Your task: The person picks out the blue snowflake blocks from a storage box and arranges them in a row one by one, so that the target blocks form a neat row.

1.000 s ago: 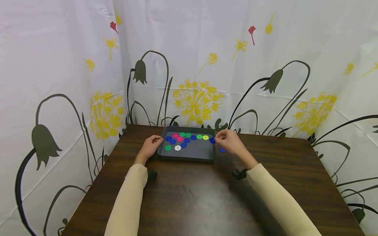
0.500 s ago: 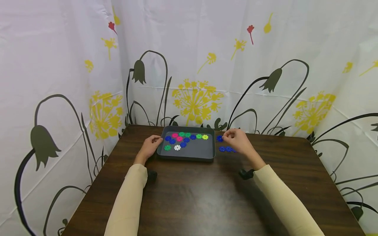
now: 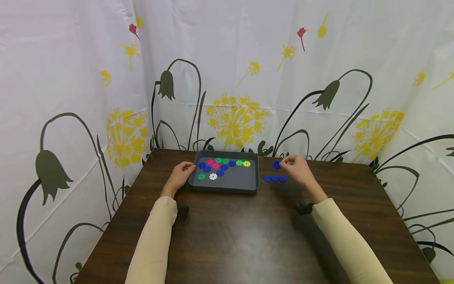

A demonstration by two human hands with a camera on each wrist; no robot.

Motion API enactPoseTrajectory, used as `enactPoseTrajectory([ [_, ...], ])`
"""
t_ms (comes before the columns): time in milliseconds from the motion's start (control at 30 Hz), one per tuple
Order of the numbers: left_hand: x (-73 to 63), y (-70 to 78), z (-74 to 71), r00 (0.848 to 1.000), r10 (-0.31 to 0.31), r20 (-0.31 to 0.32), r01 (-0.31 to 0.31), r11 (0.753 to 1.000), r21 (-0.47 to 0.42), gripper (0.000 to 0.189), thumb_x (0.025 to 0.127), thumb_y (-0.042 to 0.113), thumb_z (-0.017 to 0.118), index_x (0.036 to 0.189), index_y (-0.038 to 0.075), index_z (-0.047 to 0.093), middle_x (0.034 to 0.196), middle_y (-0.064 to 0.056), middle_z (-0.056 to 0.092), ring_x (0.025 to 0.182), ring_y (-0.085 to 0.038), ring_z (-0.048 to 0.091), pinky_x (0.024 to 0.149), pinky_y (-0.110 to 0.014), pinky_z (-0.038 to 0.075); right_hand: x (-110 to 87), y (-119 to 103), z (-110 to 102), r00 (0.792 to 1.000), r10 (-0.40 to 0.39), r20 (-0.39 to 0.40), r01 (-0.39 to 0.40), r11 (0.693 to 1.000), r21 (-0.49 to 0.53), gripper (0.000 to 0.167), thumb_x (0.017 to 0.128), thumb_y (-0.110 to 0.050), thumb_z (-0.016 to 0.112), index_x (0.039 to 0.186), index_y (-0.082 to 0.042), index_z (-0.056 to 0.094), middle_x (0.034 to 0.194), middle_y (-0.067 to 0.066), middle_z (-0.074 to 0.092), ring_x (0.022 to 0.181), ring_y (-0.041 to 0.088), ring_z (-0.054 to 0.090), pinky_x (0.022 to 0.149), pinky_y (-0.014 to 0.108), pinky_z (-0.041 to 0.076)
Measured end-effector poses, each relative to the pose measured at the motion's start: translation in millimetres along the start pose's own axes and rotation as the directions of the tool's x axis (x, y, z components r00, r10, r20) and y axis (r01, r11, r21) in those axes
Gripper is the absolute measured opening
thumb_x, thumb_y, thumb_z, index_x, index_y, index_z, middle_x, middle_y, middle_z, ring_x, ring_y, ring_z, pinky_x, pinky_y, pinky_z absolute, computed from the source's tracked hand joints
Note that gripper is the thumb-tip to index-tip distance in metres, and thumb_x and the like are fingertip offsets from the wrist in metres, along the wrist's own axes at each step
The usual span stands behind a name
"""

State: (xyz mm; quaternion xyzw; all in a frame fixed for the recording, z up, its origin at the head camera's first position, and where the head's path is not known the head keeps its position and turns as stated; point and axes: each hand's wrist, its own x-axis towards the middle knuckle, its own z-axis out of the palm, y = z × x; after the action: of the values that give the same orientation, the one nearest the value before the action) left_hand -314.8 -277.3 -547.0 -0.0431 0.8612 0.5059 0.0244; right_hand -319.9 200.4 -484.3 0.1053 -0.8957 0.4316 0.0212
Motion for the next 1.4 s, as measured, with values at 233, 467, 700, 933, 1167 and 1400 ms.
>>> enactPoseTrajectory([
  [233,2.6,-1.2,-0.8,1.000,0.003,0.011,-0.003,1.000,0.004,0.051,0.114,0.039,0.055,0.147,0.002,0.057,0.145,-0.023,0.059,0.135,-0.037,0.053,0.119,-0.055,0.042,0.1,21.4,-12.7,0.999,0.039,0.005,-0.039,0.999,0.011,0.026,0.104,-0.021,0.062,0.104,0.001,0.077,0.099,0.023,0.077,0.077,0.021,0.065,0.070,0.032,0.050],
  [467,4.3,-1.9,-1.1,1.000,-0.010,0.015,0.010,1.000,0.012,0.050,0.114,0.039,0.055,0.147,0.002,0.057,0.145,-0.022,0.059,0.134,-0.036,0.054,0.118,-0.054,0.042,1.4,41.7,-21.2,0.993,0.114,0.022,-0.114,0.993,0.021,0.034,0.106,-0.024,0.062,0.095,0.005,0.076,0.090,0.017,0.076,0.079,0.019,0.056,0.069,0.033,0.045],
  [700,2.3,0.3,-1.5,1.000,0.005,0.029,-0.005,1.000,0.019,0.050,0.114,0.038,0.054,0.148,0.001,0.057,0.146,-0.023,0.059,0.136,-0.038,0.054,0.119,-0.056,0.042,0.7,60.4,-22.8,0.966,0.252,0.053,-0.253,0.967,0.023,0.034,0.104,-0.026,0.061,0.091,0.001,0.078,0.073,-0.006,0.068,0.073,0.015,0.054,0.068,0.032,0.045],
  [933,3.3,1.2,-3.1,0.999,0.006,0.031,-0.007,1.000,0.024,0.048,0.114,0.036,0.055,0.147,0.002,0.057,0.146,-0.023,0.059,0.137,-0.038,0.053,0.119,-0.056,0.042,-0.3,78.9,-19.5,0.945,0.305,0.117,-0.313,0.949,0.050,0.035,0.106,-0.025,0.060,0.105,0.006,0.078,0.066,-0.009,0.068,0.060,0.012,0.055,0.058,0.029,0.046],
  [1167,2.8,2.5,-3.8,1.000,0.004,0.025,-0.005,1.000,0.025,0.048,0.114,0.036,0.055,0.147,0.002,0.058,0.144,-0.023,0.059,0.134,-0.038,0.053,0.118,-0.056,0.042,-1.3,82.7,-17.7,0.933,0.334,0.133,-0.344,0.937,0.058,0.034,0.104,-0.025,0.062,0.099,0.004,0.079,0.065,-0.008,0.068,0.058,0.011,0.054,0.055,0.028,0.043],
  [1400,1.9,-0.1,-2.5,1.000,0.000,0.014,0.000,1.000,0.020,0.049,0.114,0.037,0.055,0.147,0.002,0.058,0.144,-0.023,0.060,0.133,-0.037,0.054,0.118,-0.055,0.042,-4.4,79.3,-17.6,0.910,0.361,0.202,-0.375,0.926,0.037,0.039,0.109,-0.026,0.059,0.096,0.004,0.080,0.065,-0.006,0.070,0.055,0.012,0.057,0.053,0.028,0.043],
])
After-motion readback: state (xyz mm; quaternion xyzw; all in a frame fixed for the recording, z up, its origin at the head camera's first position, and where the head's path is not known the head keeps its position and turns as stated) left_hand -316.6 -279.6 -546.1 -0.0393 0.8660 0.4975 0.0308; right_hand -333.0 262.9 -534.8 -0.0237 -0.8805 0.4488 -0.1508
